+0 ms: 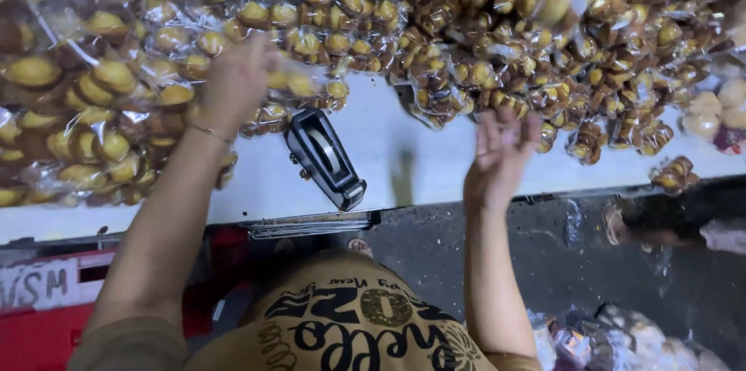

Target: Sealing individual plastic bags of bread rolls using a manual tape sealer at a packaging station.

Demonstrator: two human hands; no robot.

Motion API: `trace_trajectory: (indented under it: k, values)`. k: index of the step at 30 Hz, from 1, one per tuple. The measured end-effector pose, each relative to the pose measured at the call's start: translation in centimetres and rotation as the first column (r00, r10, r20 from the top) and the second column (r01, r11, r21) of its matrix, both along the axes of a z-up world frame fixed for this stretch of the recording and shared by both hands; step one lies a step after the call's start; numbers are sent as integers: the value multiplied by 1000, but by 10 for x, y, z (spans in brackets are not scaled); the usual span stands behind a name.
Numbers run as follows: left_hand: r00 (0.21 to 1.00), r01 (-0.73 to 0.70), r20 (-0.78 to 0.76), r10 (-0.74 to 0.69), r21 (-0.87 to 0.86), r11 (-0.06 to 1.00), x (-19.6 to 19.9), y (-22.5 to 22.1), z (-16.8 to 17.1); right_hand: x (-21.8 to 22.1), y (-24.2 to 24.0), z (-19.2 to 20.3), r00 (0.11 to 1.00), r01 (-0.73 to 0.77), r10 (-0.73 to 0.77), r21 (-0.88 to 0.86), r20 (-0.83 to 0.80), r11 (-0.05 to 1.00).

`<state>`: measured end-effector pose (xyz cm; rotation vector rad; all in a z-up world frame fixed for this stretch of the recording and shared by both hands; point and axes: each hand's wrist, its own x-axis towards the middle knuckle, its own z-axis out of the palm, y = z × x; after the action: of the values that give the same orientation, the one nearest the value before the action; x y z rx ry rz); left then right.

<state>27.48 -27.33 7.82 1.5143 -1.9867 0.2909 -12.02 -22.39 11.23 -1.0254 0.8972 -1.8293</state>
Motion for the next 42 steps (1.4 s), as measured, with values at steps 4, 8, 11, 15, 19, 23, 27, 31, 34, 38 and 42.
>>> trace_trajectory:
  k: [4, 8, 11, 15, 19, 23, 27, 31, 34, 38, 42]
  values:
    - [983, -73, 144, 113, -255, 964, -72, 21, 6, 57, 15, -60, 893, -298, 339, 175, -297, 938]
    - [994, -20, -107, 4, -145, 989, -127, 73, 39, 77, 30, -45, 825, -517, 556, 260, -103, 815]
    - [872, 159, -490, -1, 282, 946, -142, 105, 69, 56, 51, -14, 737, -448, 408, 61, -539, 892]
    - [678, 493, -733, 42, 497, 714, -170, 123, 6, 4, 58, -96, 416, -555, -208, -428, -885, 713]
    - [617, 348, -743, 259, 553, 757, -191, 151, -26, 6, 61, -30, 422, -578, 316, 17, -849, 816]
    - [433, 498, -843, 319, 519, 695, -212, 185, -13, -18, 53, 12, 303, -685, 801, 467, -516, 560]
    - [488, 568, -872, -18, 302, 765, -224, 211, 16, -35, 33, -49, 397, -823, 915, 415, -67, 387]
    - [504, 446, -861, -71, 189, 875, -252, 216, -29, -36, 53, -76, 327, -811, 936, 471, -127, 347]
    - [511, 290, -838, 192, 378, 879, -258, 227, -44, -42, 67, -42, 225, -725, 946, 609, -233, 322]
    - [147, 411, -847, 511, 522, 747, -258, 243, -47, -47, 86, -49, 137, -765, 822, 467, -553, 443]
    - [447, 235, -617, 648, 780, 580, -257, 255, -15, -48, 103, -48, -58, -749, 523, 384, -850, 541]
